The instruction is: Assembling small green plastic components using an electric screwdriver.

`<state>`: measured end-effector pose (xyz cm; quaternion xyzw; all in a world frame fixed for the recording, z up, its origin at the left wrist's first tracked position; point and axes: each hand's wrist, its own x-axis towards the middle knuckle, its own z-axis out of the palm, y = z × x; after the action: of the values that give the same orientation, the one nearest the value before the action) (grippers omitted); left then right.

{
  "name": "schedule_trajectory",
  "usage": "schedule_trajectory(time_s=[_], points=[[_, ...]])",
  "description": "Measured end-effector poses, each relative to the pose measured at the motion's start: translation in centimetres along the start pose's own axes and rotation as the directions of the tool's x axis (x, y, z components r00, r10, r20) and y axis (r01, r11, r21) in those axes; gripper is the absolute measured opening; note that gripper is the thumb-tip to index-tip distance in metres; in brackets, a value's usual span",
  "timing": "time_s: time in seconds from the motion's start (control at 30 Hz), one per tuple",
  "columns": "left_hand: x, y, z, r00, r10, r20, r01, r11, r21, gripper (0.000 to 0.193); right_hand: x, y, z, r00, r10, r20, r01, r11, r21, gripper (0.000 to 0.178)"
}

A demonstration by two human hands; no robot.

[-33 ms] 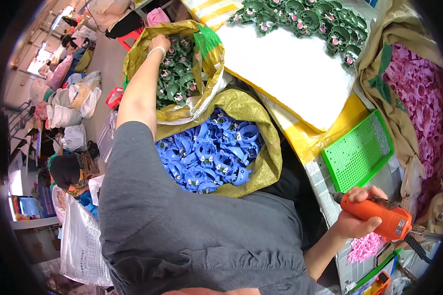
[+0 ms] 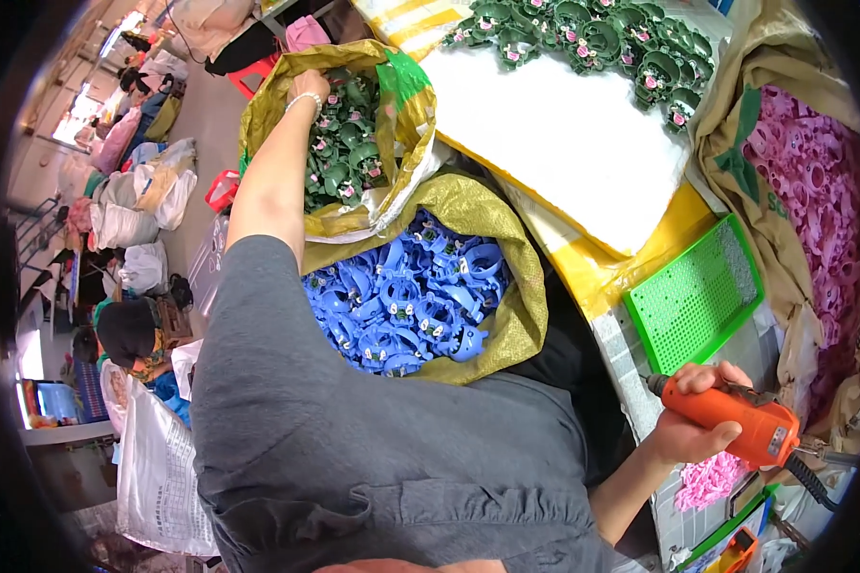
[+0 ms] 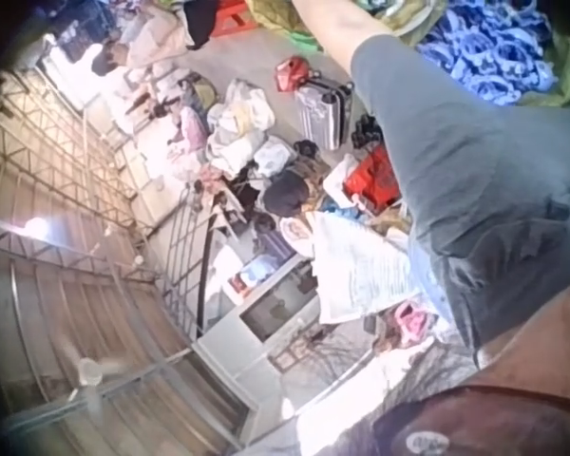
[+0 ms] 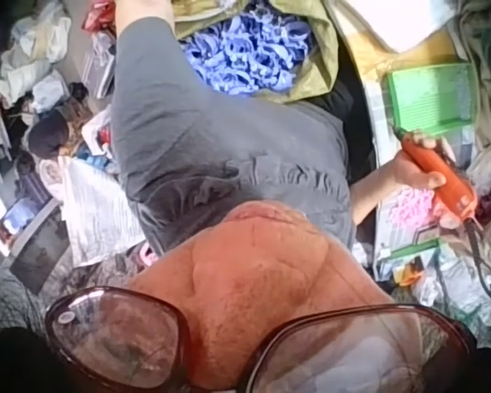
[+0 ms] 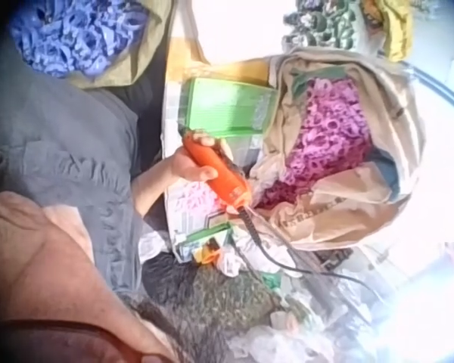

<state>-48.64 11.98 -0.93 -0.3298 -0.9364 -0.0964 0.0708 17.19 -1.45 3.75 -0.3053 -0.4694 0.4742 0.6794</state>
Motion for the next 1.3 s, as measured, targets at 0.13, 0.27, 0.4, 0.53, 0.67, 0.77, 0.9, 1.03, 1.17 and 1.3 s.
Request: schedule_trajectory(time_s=[0.13, 0.27, 0.4, 0.53, 0.67, 0.77, 0.9, 1.03, 1.17, 1.3], points=[[3.6, -3.6, 3.4, 0.959, -0.052, 0.277, 0.04, 0.998, 0.049, 0.051, 0.1, 0.1, -0.1, 1.0, 0.013, -0.003, -0.013, 1.0, 0.015, 0.066], [3.3, -3.4, 4.7, 0.976, -0.002, 0.218, 0.011, 0.999, -0.04, 0.053, -0.2, 0.1, -0.1, 1.0, 0.004, -0.004, -0.004, 1.0, 0.01, 0.066], [-0.9, -1.5, 1.1, 0.999, 0.015, -0.047, -0.019, 0.996, -0.088, 0.04, -0.2, -0.3, 0.3, 1.0, -0.006, 0.024, 0.005, 1.0, 0.015, 0.065], [-2.1, -0.6, 1.0, 0.86, 0.359, -0.362, -0.332, 0.933, 0.138, 0.021, -0.5, -0.5, 0.4, 1.0, -0.007, 0.023, 0.006, 1.0, 0.03, 0.066], [-4.6, 1.9, 0.2, 0.732, 0.621, -0.28, -0.605, 0.782, 0.152, 0.016, -1.2, -0.7, 0.4, 0.999, -0.008, 0.031, 0.007, 0.999, 0.045, 0.065], [-4.7, 3.8, 0.6, 0.782, 0.608, 0.137, -0.622, 0.753, 0.216, 0.028, -1.7, -0.9, 0.4, 0.999, -0.017, 0.041, 0.016, 0.999, 0.044, 0.064], [-4.7, 3.8, 2.1, 0.74, 0.635, 0.222, -0.669, 0.728, 0.149, 0.057, -2.3, -1.4, 1.0, 0.999, -0.039, 0.024, 0.039, 0.999, -0.001, 0.064], [-4.8, 4.2, 1.7, 0.778, 0.591, 0.215, -0.628, 0.744, 0.227, 0.052, -2.8, -1.7, 1.3, 0.999, -0.054, 0.0, 0.054, 0.998, -0.026, 0.064], [-4.6, 3.3, 0.6, 0.785, 0.609, 0.113, -0.62, 0.772, 0.139, 0.046, -3.4, -1.9, 1.4, 0.999, -0.038, -0.004, 0.038, 0.999, -0.024, 0.064], [-3.7, 1.7, -0.7, 0.765, 0.644, -0.024, -0.632, 0.741, -0.227, 0.057, -3.9, -2.0, 1.9, 0.999, -0.048, -0.012, 0.048, 0.998, -0.035, 0.062]])
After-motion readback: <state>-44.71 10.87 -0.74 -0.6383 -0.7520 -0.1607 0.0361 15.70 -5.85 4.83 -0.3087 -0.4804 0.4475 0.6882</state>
